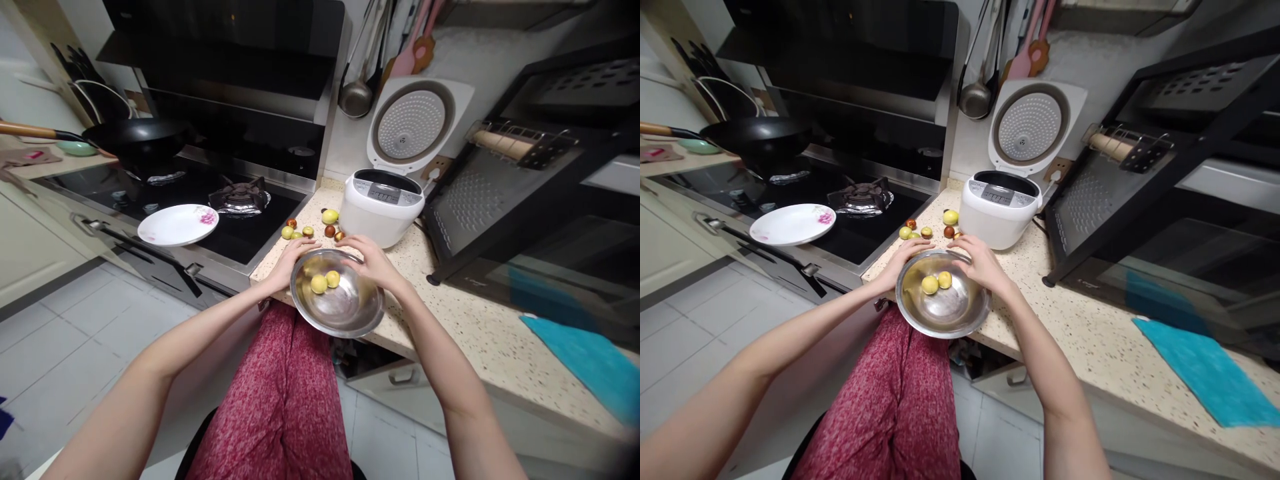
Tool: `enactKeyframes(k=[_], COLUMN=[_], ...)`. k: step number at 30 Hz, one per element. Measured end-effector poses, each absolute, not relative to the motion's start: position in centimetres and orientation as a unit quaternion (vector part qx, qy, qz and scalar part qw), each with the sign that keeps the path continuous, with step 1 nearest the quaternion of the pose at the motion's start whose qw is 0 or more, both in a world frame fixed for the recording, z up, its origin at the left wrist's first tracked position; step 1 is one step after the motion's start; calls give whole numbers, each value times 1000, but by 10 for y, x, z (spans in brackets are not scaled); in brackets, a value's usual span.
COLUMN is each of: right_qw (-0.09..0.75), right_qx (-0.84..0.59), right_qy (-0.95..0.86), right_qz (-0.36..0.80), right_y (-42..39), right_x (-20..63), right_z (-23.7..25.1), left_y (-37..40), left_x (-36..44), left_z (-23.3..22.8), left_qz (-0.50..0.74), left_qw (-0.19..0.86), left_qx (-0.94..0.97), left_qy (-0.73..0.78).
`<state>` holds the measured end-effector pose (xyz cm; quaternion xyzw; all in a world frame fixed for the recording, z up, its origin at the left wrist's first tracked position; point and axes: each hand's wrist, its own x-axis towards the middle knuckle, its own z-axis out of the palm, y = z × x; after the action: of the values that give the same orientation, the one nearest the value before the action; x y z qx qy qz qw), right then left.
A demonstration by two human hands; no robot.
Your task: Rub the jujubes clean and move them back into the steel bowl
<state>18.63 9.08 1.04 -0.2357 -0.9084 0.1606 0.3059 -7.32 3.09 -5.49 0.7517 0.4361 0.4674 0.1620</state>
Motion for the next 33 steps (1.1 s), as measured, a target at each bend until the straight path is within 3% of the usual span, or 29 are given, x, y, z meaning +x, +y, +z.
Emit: enactKeyframes(k=[6, 16, 33], right_qw=[235, 202, 217], right_qx=[-289, -324, -344], right_qy=[-900, -896, -894], right_qz=[226, 227, 187], right_y=[103, 124, 119], right_x=[196, 222, 210], right_z=[7, 16, 8], left_y=[37, 36, 29], left_x=[-74, -72, -63], left_z=[-58, -57, -56], left_qz=[490, 478, 382], left_qw=[157, 131, 55], left_qx=[734, 734, 736], left_qy=[443, 465, 556])
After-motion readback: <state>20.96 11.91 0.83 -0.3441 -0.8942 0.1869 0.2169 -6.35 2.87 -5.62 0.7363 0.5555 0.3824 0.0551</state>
